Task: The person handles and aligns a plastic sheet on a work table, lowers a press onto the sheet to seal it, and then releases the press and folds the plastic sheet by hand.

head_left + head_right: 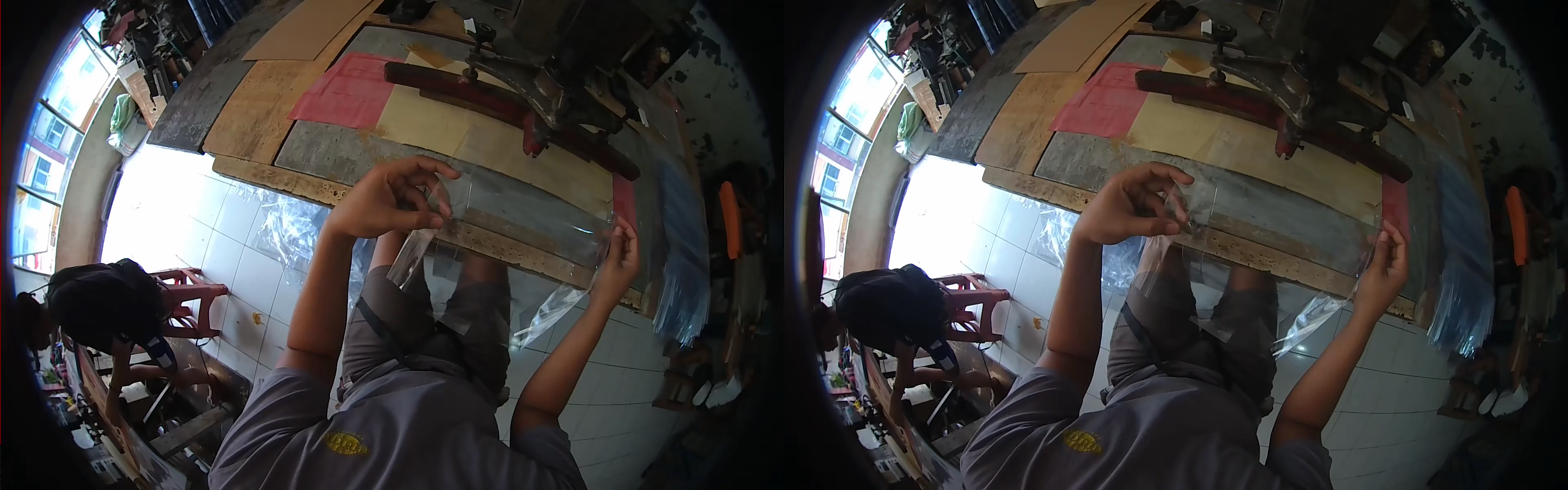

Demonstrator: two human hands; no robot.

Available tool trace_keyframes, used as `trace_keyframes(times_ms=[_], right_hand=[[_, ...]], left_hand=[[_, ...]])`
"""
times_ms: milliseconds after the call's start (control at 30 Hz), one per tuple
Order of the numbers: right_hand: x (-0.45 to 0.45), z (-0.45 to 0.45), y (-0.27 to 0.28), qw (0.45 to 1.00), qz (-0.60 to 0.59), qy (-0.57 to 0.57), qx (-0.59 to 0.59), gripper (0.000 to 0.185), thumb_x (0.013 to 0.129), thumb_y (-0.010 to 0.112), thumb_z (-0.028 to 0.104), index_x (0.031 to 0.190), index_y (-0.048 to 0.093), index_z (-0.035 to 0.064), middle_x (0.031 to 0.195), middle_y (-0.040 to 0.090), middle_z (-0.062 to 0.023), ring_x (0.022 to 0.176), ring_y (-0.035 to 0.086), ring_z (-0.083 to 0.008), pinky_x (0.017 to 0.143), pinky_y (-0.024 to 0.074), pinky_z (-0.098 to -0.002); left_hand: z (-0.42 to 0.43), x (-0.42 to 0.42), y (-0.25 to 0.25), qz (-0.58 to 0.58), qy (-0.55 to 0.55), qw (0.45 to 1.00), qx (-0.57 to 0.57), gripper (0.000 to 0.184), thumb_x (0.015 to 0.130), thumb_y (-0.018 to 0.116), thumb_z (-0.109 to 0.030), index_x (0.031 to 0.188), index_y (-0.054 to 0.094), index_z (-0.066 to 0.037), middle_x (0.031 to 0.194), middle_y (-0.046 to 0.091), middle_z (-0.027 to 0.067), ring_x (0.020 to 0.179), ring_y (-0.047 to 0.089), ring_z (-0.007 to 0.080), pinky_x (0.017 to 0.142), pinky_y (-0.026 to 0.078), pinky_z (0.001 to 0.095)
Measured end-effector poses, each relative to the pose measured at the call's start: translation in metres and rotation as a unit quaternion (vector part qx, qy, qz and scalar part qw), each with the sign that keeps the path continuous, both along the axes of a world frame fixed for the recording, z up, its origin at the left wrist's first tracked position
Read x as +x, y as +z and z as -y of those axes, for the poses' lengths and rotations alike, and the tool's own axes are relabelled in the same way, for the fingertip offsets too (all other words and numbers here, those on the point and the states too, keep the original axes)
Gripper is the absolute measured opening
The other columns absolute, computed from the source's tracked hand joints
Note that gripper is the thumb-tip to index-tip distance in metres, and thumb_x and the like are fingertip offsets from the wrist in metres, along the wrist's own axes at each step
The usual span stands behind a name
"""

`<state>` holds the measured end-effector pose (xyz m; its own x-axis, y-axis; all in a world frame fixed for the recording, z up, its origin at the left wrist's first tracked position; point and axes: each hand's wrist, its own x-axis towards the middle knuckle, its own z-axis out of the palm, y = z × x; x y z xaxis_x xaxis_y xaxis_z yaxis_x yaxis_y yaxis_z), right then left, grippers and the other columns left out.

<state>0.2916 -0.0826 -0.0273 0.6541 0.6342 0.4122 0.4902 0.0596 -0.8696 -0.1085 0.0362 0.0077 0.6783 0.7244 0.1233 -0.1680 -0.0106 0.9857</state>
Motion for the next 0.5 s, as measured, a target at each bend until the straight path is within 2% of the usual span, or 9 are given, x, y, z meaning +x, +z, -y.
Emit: trace_keyframes(times_ms=[100, 200, 400, 500], right_hand=[[-0.0030, 0.0003, 0.0024, 0.999, -0.039, 0.005, 0.001, 0.024, 0.106, 0.064, 0.024, 0.120, 0.071, 0.0059, 0.094, 0.070, -0.0009, 0.079, 0.059, -0.0046, 0.068, 0.0449, -0.0216], [-0.0003, -0.0002, -0.0001, 1.000, -0.025, 0.003, 0.002, 0.023, 0.106, 0.063, 0.023, 0.120, 0.071, 0.0064, 0.092, 0.069, -0.0004, 0.076, 0.058, -0.0034, 0.064, 0.0431, -0.0208], [-0.0011, -0.0002, 0.0001, 0.999, -0.039, 0.002, -0.001, 0.022, 0.107, 0.063, 0.021, 0.120, 0.071, 0.0066, 0.091, 0.069, 0.0002, 0.077, 0.059, -0.0040, 0.065, 0.0439, -0.0207], [-0.0057, -0.0021, 0.0028, 0.999, -0.033, -0.005, 0.012, 0.021, 0.106, 0.063, 0.021, 0.120, 0.071, 0.0065, 0.091, 0.069, 0.0005, 0.076, 0.058, -0.0039, 0.065, 0.0438, -0.0205]], left_hand=[[-0.0007, 0.0002, -0.0014, 0.014, -0.001, 1.000, -0.002, 0.059, 0.081, 0.078, 0.011, 0.135, 0.056, 0.005, 0.105, 0.073, 0.0123, 0.090, 0.076, 0.0152, 0.080, 0.060, 0.0252], [-0.0002, 0.0012, 0.0005, 0.027, -0.001, 1.000, -0.002, 0.056, 0.084, 0.076, 0.011, 0.136, 0.055, 0.005, 0.106, 0.073, 0.0132, 0.090, 0.076, 0.0159, 0.081, 0.060, 0.0256], [-0.0001, -0.0003, -0.0028, 0.048, -0.019, 0.998, -0.020, 0.046, 0.089, 0.072, 0.009, 0.133, 0.059, 0.006, 0.110, 0.074, 0.0152, 0.096, 0.075, 0.0166, 0.085, 0.059, 0.0263], [-0.0018, -0.0057, -0.0022, -0.007, -0.040, 0.999, 0.005, 0.043, 0.090, 0.068, 0.010, 0.132, 0.062, 0.006, 0.112, 0.074, 0.0157, 0.103, 0.074, 0.0177, 0.089, 0.058, 0.0272]])
